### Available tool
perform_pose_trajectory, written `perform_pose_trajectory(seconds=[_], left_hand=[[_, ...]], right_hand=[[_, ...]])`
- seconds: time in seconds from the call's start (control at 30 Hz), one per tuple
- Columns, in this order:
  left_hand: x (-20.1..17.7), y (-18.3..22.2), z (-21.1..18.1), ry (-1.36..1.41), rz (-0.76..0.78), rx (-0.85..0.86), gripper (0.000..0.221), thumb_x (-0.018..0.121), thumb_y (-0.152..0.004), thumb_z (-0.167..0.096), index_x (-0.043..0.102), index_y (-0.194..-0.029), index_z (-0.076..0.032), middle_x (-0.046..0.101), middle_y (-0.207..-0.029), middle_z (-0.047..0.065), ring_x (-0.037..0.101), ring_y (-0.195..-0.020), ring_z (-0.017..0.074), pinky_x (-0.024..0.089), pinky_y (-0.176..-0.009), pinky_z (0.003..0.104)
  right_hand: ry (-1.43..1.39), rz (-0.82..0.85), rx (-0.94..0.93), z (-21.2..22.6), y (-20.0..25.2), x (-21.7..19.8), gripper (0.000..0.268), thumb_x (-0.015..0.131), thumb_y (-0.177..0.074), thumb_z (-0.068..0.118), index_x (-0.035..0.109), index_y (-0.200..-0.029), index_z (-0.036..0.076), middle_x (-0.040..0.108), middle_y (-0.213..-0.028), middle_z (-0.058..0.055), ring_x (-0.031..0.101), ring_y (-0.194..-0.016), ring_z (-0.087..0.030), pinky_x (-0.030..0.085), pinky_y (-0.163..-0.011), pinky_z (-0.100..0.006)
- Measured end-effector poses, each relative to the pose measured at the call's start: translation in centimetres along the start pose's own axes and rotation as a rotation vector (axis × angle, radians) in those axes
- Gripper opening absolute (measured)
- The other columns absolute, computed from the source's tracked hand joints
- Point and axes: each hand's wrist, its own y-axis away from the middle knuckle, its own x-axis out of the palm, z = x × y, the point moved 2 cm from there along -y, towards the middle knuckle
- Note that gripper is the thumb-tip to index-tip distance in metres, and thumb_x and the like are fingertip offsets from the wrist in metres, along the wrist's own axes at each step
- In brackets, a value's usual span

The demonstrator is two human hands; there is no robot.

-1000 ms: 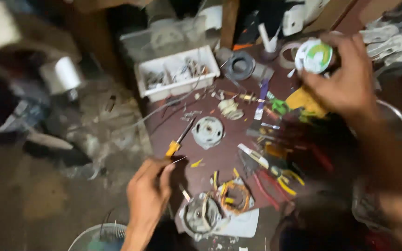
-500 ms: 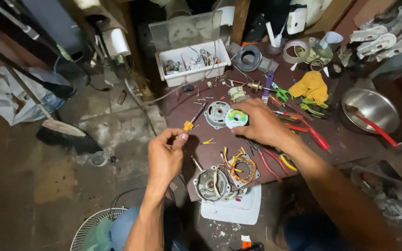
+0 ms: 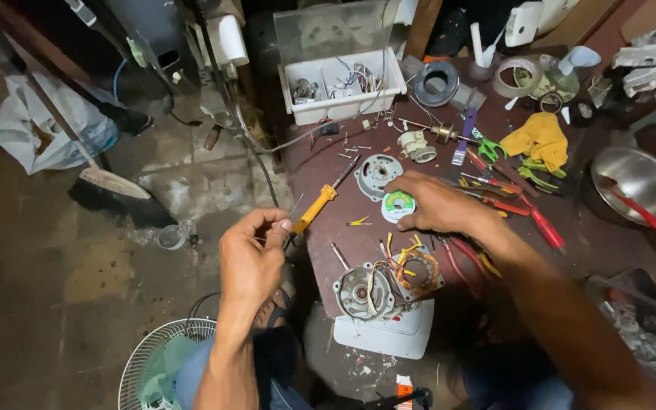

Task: Repairing a motor stator by stripping wire insulation, twisting wires together, and soldering the connections.

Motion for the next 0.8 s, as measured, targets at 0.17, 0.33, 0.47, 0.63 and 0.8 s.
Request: perform_pose_trajectory(seconds=[0.17,0.33,0.47,0.63,0.8], left_hand=[[-0.7,0.5,-0.4,-0.025,-0.027,0.024,0.007,0.073,-0.089,-0.008,0.078,-0.092,-0.007,0.068,-0.072,0.013,0.060,-0.066,0.0202,0.052,-0.060,0.034],[-1.1,0.6,-0.3,-0.022,-0.051,0.038,0.007,0.073,-0.089,-0.009,0.078,-0.092,-0.007,0.068,-0.073,0.013,0.063,-0.069,0.0211,0.053,-0.062,0.034],[-1.5,0.0,0.4,0.009,-0.115,0.073,0.007,0.073,-0.088,-0.008,0.077,-0.094,-0.006,0.068,-0.072,0.014,0.063,-0.068,0.0198,0.053,-0.061,0.033],[-1.9,-0.6,0.3,0.016,-0.139,0.077,0.007,0.072,-0.089,-0.008,0.077,-0.094,-0.007,0.065,-0.069,0.008,0.060,-0.068,0.0151,0.051,-0.059,0.032],[-2.9,-1.4,2.0,0.043,-0.187,0.016,0.008,0.071,-0.088,-0.007,0.077,-0.093,-0.009,0.067,-0.070,0.008,0.059,-0.066,0.0152,0.052,-0.061,0.031]], right_hand=[[0.072,0.042,0.024,-0.9,0.5,0.9,0.061,0.089,-0.066,0.012,0.064,-0.121,0.009,0.063,-0.117,-0.021,0.062,-0.114,-0.045,0.050,-0.098,-0.052],[0.113,0.078,0.004,-0.6,0.6,0.1,0.062,0.088,-0.065,0.014,0.063,-0.122,0.009,0.062,-0.119,-0.023,0.059,-0.117,-0.047,0.048,-0.100,-0.054],[0.233,-0.028,-0.064,3.0,-1.3,-0.4,0.034,0.074,-0.082,0.019,0.068,-0.116,0.011,0.065,-0.111,-0.016,0.062,-0.114,-0.039,0.050,-0.097,-0.048],[0.377,-0.051,-0.393,5.8,-6.1,3.9,0.023,0.070,-0.078,0.009,0.070,-0.101,0.011,0.063,-0.092,-0.010,0.063,-0.096,-0.036,0.053,-0.083,-0.047],[0.485,-0.044,-0.394,6.6,-9.2,7.2,0.020,0.077,-0.076,0.021,0.065,-0.091,0.015,0.057,-0.091,-0.004,0.066,-0.084,-0.030,0.057,-0.073,-0.046]])
